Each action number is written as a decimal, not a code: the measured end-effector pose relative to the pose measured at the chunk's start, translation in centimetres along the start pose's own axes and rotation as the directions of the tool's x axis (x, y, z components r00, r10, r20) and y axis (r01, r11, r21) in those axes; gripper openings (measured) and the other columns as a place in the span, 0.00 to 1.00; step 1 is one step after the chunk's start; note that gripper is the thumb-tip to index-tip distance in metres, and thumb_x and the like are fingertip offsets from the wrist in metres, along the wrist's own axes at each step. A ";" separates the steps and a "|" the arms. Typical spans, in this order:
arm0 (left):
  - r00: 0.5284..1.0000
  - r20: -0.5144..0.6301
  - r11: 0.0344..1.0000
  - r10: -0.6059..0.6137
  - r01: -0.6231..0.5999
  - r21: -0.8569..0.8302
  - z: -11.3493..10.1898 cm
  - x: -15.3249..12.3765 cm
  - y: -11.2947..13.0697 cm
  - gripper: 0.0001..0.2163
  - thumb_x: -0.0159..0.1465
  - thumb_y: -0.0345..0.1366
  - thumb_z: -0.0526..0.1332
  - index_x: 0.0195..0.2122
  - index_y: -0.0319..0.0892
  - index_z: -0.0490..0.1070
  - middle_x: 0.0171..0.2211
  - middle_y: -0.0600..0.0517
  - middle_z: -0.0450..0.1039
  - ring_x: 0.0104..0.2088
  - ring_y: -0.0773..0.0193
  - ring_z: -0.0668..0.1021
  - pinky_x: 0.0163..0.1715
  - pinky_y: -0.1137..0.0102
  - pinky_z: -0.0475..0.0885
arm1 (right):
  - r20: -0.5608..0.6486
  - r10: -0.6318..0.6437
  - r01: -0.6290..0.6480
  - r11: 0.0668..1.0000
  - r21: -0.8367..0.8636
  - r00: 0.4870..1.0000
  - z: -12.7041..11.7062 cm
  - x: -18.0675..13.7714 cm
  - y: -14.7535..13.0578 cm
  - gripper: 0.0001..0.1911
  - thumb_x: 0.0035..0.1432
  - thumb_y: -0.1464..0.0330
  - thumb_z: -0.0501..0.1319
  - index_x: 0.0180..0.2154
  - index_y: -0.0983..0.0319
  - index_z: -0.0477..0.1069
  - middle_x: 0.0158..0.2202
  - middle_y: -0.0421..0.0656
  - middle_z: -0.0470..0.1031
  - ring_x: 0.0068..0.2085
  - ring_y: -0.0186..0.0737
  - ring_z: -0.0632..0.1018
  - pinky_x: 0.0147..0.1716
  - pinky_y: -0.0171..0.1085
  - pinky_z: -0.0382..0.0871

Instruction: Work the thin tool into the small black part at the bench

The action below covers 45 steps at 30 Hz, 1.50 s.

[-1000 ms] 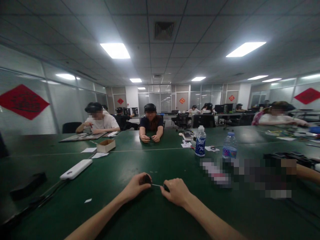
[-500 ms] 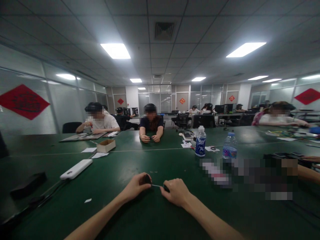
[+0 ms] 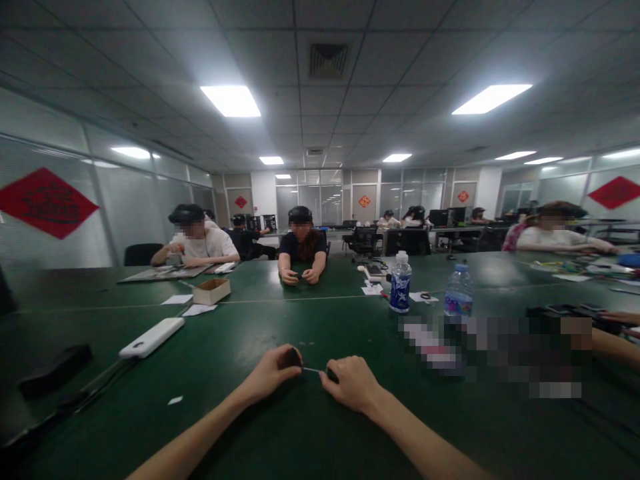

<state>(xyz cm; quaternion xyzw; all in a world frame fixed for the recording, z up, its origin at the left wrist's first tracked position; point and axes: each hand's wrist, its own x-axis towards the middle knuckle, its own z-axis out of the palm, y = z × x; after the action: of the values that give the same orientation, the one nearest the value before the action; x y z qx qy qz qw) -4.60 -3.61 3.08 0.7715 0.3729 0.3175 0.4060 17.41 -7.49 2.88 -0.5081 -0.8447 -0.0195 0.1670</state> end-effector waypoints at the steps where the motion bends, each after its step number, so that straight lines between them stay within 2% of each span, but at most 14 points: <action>1: 1.000 0.003 1.000 0.000 0.000 0.006 0.0 0.0 0.0 0.11 0.56 0.36 0.63 0.39 0.39 0.70 0.36 0.50 0.73 0.37 0.62 0.74 0.39 0.69 0.68 | 0.007 -0.005 0.005 1.000 0.012 1.000 0.0 0.0 0.0 0.20 0.63 0.60 0.47 0.31 0.62 0.74 0.27 0.43 0.76 0.27 0.35 0.75 0.29 0.32 0.64; 17: 1.000 -0.008 1.000 0.015 -0.015 -0.018 0.3 -0.1 -0.4 0.10 0.55 0.35 0.63 0.38 0.39 0.69 0.37 0.50 0.74 0.38 0.63 0.75 0.40 0.69 0.68 | 0.012 0.009 -0.009 1.000 0.016 1.000 0.1 0.0 0.1 0.20 0.63 0.60 0.47 0.33 0.62 0.73 0.28 0.43 0.76 0.28 0.37 0.75 0.30 0.33 0.64; 22: 0.999 -0.013 0.998 0.043 -0.043 0.053 0.3 0.0 -0.3 0.09 0.56 0.35 0.62 0.38 0.39 0.70 0.36 0.51 0.74 0.35 0.64 0.74 0.36 0.70 0.68 | -0.004 0.012 -0.012 1.000 0.007 1.000 0.4 -0.1 0.3 0.18 0.64 0.60 0.48 0.34 0.62 0.73 0.31 0.44 0.76 0.31 0.38 0.75 0.31 0.34 0.64; 27: 0.997 -0.023 0.988 0.075 -0.071 0.139 0.5 0.2 -0.3 0.07 0.56 0.34 0.62 0.36 0.39 0.70 0.33 0.51 0.74 0.33 0.65 0.74 0.36 0.70 0.68 | -0.055 -0.112 0.115 0.992 0.054 0.992 0.5 -0.2 0.8 0.18 0.65 0.59 0.50 0.40 0.64 0.73 0.39 0.47 0.71 0.37 0.38 0.73 0.38 0.36 0.66; 31: 0.996 0.009 0.983 0.092 -0.092 0.157 0.5 0.4 -0.3 0.07 0.56 0.33 0.62 0.37 0.39 0.71 0.34 0.52 0.73 0.33 0.66 0.73 0.37 0.71 0.68 | -0.064 -0.149 0.156 0.978 0.139 0.987 1.1 -0.2 1.4 0.18 0.65 0.59 0.50 0.42 0.63 0.73 0.39 0.47 0.68 0.39 0.39 0.72 0.40 0.38 0.67; 34: 0.993 0.053 0.980 0.103 -0.111 0.166 0.5 0.2 0.0 0.07 0.57 0.33 0.61 0.36 0.39 0.70 0.33 0.53 0.73 0.32 0.67 0.73 0.36 0.71 0.68 | -0.069 -0.155 0.162 0.980 0.111 0.985 0.6 -0.2 1.5 0.17 0.64 0.59 0.51 0.42 0.62 0.73 0.40 0.48 0.69 0.40 0.42 0.71 0.41 0.41 0.66; 37: 0.992 0.052 0.978 0.114 -0.121 0.170 0.6 0.1 0.0 0.06 0.57 0.33 0.61 0.36 0.39 0.70 0.32 0.53 0.72 0.32 0.68 0.72 0.35 0.72 0.67 | -0.153 -0.203 0.213 0.976 0.049 0.967 -0.8 -0.2 0.8 0.18 0.63 0.59 0.52 0.46 0.62 0.71 0.42 0.51 0.70 0.44 0.47 0.70 0.43 0.47 0.65; 40: 0.991 0.044 0.976 0.124 -0.130 0.175 0.8 0.1 -0.3 0.07 0.57 0.34 0.61 0.36 0.39 0.70 0.32 0.54 0.72 0.32 0.68 0.72 0.35 0.73 0.67 | -0.187 -0.306 0.329 0.938 0.108 0.934 -1.4 -1.2 -1.2 0.18 0.63 0.60 0.49 0.47 0.60 0.71 0.46 0.50 0.71 0.48 0.49 0.70 0.47 0.49 0.64; 42: 0.992 0.042 0.979 0.116 -0.121 0.165 0.8 0.1 -0.4 0.07 0.57 0.34 0.61 0.36 0.39 0.70 0.31 0.54 0.71 0.32 0.68 0.72 0.35 0.73 0.67 | -0.118 -0.365 0.382 0.897 0.223 0.924 0.1 -3.6 -3.4 0.18 0.63 0.59 0.48 0.49 0.53 0.71 0.49 0.46 0.71 0.52 0.49 0.69 0.50 0.50 0.63; 45: 0.994 0.062 0.981 0.095 -0.104 0.165 0.8 0.0 -0.3 0.07 0.57 0.35 0.62 0.36 0.39 0.70 0.31 0.54 0.71 0.31 0.68 0.72 0.34 0.73 0.67 | 0.041 -0.447 0.394 0.823 0.408 0.893 5.4 -9.9 -7.1 0.17 0.61 0.54 0.46 0.47 0.39 0.68 0.50 0.36 0.71 0.53 0.47 0.68 0.48 0.48 0.66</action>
<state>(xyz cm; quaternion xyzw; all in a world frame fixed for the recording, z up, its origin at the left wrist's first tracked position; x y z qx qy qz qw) -4.08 -3.79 2.48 0.8290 0.3482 0.2842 0.3329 14.10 -18.27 -4.25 -0.2655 -0.9319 0.1467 0.1988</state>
